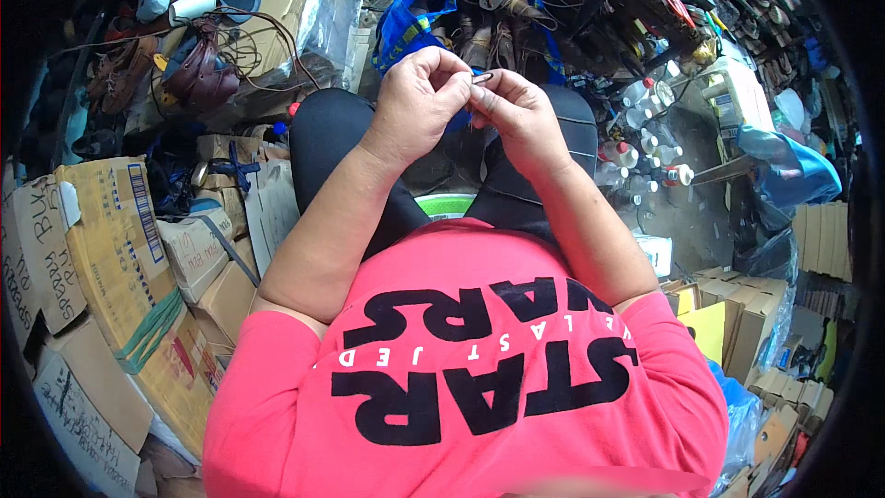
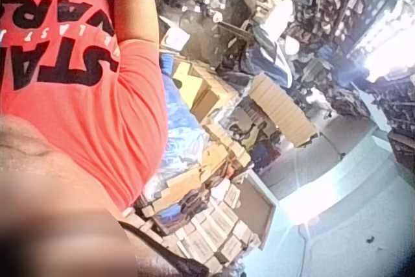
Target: The person is assembling footwear components by tying laces or cords through small blue parts.
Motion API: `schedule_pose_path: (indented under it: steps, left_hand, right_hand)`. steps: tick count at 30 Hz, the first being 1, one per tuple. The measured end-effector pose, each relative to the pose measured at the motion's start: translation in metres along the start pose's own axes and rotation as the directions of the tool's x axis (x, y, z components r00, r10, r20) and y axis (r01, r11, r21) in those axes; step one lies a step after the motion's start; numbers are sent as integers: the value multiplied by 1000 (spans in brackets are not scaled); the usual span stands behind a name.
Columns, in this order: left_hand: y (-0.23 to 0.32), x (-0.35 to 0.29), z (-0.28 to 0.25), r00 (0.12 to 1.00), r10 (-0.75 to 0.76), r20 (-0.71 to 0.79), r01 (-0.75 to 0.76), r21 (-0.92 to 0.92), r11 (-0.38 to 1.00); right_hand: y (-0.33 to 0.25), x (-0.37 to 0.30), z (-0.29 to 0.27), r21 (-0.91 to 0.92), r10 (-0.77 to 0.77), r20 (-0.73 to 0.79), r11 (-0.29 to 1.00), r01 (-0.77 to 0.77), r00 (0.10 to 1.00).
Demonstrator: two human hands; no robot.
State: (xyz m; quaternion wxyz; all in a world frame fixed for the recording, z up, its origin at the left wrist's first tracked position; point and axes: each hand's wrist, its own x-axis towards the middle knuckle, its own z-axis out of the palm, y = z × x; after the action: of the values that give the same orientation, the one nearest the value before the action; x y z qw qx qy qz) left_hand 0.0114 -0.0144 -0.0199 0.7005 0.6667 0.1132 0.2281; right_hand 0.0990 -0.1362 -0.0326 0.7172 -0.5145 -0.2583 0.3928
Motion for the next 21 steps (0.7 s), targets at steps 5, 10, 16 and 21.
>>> schedule_pose_path:
  steps: [5, 10, 16, 21]
  left_hand:
    - [-2, 0, 2, 998, 50, -46, -45, 115, 992]
    - [-8, 1, 3, 993, 85, -78, -75, 130, 989]
    - [-3, 0, 1, 997, 44, -58, -39, 85, 996]
    - [4, -1, -5, 997, -71, -33, 69, -72, 995]
  right_hand:
    - [1, 0, 2, -4, -28, -27, 1000, 28, 999]
    - [3, 1, 0, 2, -44, -13, 999, 44, 999]
    - [2, 2, -1, -6, -31, -26, 999, 31, 999]
    - [-1, 2, -2, 25, -7, 0, 1000, 7, 1000]
